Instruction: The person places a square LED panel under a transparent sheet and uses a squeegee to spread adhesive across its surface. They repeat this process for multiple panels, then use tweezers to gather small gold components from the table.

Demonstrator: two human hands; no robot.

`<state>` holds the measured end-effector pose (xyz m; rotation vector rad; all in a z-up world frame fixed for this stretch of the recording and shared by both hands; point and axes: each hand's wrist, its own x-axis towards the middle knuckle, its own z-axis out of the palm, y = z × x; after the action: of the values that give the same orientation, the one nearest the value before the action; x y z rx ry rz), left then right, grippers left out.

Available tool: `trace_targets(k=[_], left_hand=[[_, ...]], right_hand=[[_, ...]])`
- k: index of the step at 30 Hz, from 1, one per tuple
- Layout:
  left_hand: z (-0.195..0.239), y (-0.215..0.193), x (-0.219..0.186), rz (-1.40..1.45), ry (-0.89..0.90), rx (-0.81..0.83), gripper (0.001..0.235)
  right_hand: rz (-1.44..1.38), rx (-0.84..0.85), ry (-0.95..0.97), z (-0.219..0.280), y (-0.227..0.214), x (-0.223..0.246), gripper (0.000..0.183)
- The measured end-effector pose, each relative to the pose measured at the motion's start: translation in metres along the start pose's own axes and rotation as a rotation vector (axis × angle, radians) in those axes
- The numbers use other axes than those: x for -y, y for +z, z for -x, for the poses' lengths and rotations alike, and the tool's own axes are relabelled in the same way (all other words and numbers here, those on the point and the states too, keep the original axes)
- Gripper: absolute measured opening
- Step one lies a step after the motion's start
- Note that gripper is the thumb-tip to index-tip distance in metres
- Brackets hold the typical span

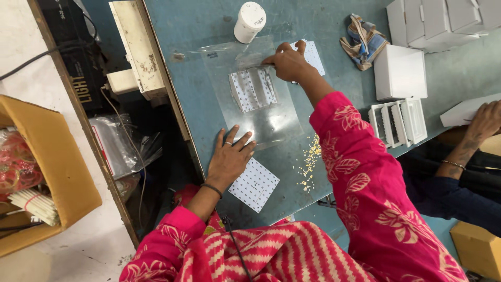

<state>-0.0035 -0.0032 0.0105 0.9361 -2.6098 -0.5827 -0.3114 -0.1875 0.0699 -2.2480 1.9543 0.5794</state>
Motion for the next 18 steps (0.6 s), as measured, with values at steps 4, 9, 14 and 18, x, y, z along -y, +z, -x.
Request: trace_targets(k=[4, 9, 14, 18], left_hand=[[-0.001, 0.001, -0.002, 0.015, -0.007, 0.02, 0.041], [-0.001, -0.001, 0.0, 0.0, -0.001, 0.011, 0.041], [0.0, 0.002, -0.001, 0.019, 0.002, 0.007, 0.04], [0.003, 0.003, -0.002, 0.006, -0.004, 0.016, 0.041]], right_hand=[[0.037, 0.137, -0.012, 0.027, 0.005, 0.003, 0.048], [0.014, 0.204, -0.044, 0.094, 0.02, 0.017, 0.042], [0.082, 0.095, -0.133, 0.098, 0.025, 0.0, 0.047], [-0.047, -0.155, -0.003, 0.024, 0.009, -0.006, 0.038]])
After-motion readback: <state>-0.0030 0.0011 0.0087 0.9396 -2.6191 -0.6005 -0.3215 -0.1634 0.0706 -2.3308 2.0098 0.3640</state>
